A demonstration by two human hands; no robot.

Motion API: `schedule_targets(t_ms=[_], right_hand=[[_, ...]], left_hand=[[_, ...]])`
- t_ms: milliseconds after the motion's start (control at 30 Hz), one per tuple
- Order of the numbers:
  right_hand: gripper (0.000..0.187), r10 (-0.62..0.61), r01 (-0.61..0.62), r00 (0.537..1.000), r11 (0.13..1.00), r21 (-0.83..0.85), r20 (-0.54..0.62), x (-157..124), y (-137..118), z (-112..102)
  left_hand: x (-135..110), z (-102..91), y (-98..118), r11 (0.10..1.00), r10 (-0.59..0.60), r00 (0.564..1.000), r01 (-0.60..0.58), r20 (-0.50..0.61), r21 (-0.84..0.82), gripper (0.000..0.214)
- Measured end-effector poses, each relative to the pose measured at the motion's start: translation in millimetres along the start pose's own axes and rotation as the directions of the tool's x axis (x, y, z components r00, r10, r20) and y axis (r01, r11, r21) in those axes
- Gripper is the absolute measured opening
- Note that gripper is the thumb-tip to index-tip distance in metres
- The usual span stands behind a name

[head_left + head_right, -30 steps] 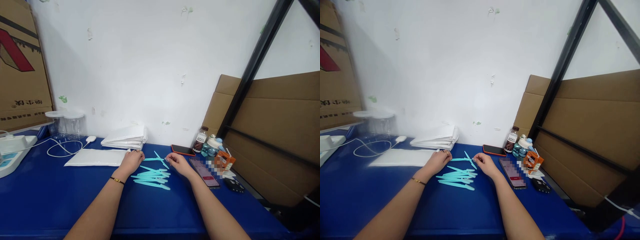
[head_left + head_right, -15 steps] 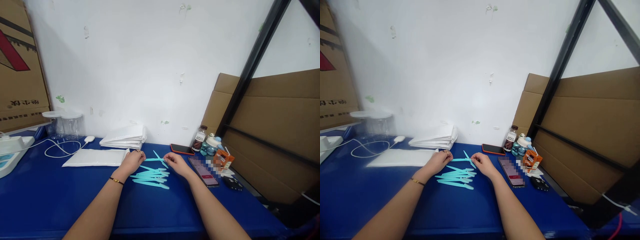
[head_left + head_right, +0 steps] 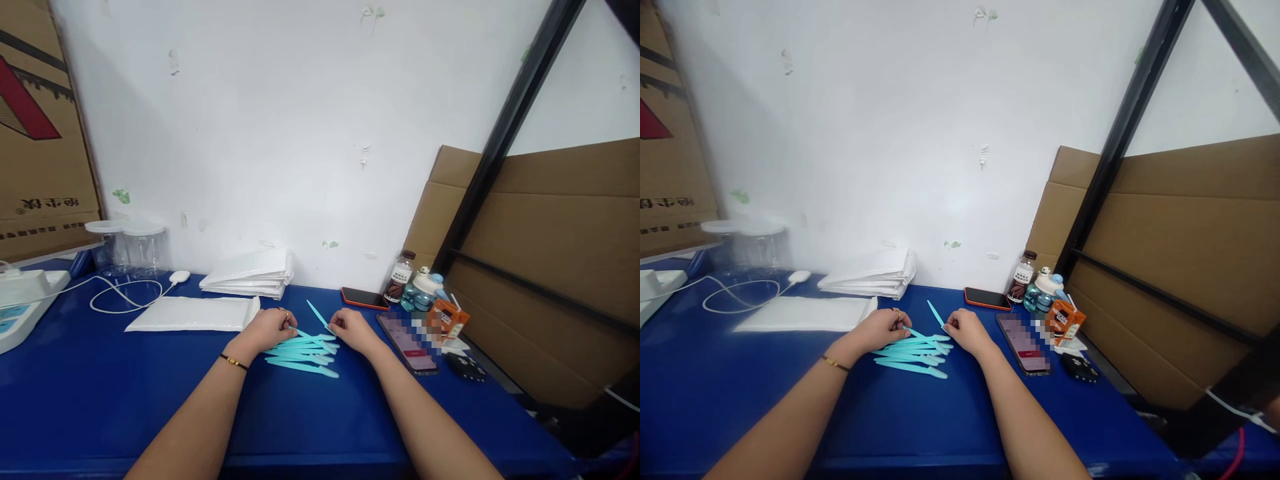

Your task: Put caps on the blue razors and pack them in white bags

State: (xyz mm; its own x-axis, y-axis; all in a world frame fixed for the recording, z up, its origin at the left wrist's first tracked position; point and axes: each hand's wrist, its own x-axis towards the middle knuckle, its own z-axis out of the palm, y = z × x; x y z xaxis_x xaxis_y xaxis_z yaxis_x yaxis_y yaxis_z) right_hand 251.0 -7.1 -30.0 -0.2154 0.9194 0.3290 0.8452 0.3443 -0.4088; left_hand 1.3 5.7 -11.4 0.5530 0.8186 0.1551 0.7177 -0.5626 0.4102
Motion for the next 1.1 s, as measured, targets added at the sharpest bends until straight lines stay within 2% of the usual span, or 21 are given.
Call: schedule_targets(t_ms=[133,233,300,367,500,567,667,767,900,1100], right_hand=[[0.004,0.003,0.001,1.0,0.982,-0.187,0.024,3.7,-4.3,6.1],[0.009,0.005,-0.003,1.0,0.966,-0.26,0.006,4.5,-9.0,6.9],[0.01,-0.038,0.039,0.999,0.979,-0.201,0.006,3.2,-12.6,6.0],[0.011,-0.115,0.115,0.993,0.991,-0.073,0.012,1.3,-16.7,4.5],[0.013,-0.204,0.202,0.979,0.969,0.144,-0.003,0.2,-14.8,-0.7],[0.016,-0.156,0.165,0.985,0.974,0.156,-0.067,1.7,-2.9,-4.3],[0.023,-0.005,0.017,0.986,0.997,0.072,-0.166,4.1,23.3,-7.5],[0.018,0.073,-0.075,0.993,0.997,-0.025,-0.091,6.2,40.4,-3.5],[0.01,0.054,-0.062,0.995,0.994,-0.086,-0.088,10.7,37.3,9.7],[0.005,0.129,-0.133,0.991,0.982,0.132,0.039,11.0,32.1,16.9]], left_hand=[[3.6,4.2,-1.4,0.998,0.021,0.995,-0.015,-0.099,0.058,0.02],[5.1,8.0,1.7,0.994,0.063,0.983,-0.045,-0.173,0.103,0.029],[5.5,9.8,5.3,0.991,0.084,0.969,-0.056,-0.232,0.125,0.036],[5.8,10.4,9.1,0.987,0.103,0.961,-0.066,-0.256,0.149,0.036],[6.7,8.7,12.5,0.981,0.077,0.986,-0.049,-0.146,0.187,0.025],[6.9,7.2,11.1,0.982,0.044,0.992,-0.021,-0.12,0.187,0.027],[6.4,5.0,7.8,0.988,0.014,0.988,0.01,-0.152,0.157,0.031],[5.2,3.9,6.0,0.995,-0.003,0.986,0.019,-0.165,0.1,0.034],[3.7,4.2,5.7,0.999,-0.013,0.988,0.02,-0.155,0.042,0.034],[4.9,6.4,3.0,0.999,-0.026,0.988,0.033,-0.15,0.044,0.032]])
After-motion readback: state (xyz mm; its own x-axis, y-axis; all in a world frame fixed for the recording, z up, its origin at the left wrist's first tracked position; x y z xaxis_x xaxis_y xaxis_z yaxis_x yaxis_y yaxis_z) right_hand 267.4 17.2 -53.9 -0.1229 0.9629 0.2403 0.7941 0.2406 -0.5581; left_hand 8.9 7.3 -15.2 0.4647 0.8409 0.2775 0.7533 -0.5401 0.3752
